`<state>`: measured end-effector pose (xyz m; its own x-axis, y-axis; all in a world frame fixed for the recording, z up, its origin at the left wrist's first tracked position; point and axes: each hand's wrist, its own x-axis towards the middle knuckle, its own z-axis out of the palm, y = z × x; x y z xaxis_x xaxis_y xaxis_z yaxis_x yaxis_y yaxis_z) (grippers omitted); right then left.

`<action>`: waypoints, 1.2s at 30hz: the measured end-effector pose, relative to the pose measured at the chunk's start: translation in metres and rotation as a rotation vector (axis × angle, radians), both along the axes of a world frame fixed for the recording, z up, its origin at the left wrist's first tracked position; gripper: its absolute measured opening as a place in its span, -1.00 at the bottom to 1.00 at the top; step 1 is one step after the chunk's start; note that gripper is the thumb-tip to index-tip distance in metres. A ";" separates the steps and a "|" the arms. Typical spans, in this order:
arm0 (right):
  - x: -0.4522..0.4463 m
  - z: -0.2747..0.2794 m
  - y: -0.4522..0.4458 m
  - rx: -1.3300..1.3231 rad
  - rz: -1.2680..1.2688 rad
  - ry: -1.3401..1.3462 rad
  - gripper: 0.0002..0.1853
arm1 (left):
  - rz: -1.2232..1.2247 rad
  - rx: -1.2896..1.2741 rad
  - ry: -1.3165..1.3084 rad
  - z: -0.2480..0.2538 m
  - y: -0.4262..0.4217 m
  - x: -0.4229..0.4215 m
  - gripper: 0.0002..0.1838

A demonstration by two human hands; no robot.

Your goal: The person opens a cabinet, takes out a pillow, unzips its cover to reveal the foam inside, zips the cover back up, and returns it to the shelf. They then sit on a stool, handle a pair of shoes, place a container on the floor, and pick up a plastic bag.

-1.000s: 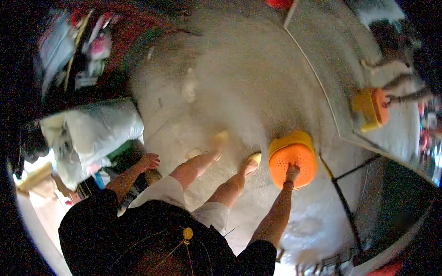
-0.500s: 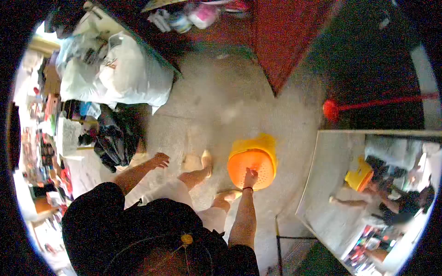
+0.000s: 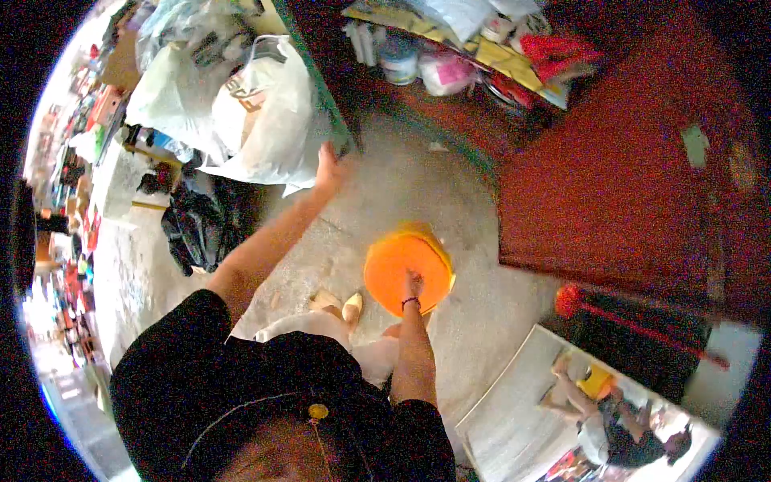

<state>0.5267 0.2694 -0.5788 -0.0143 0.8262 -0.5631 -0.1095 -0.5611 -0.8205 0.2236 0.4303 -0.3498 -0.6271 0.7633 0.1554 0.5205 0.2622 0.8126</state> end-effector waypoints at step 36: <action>-0.196 -0.156 0.127 0.591 1.498 -0.826 -0.25 | -0.487 -0.739 1.267 -0.081 0.010 -0.308 -0.54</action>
<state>0.3312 0.3966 -0.7349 -0.7536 0.4505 -0.4787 0.6559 0.5638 -0.5019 -0.0844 0.4407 -0.4306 -0.0565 0.9917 -0.1159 0.8968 -0.0006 -0.4424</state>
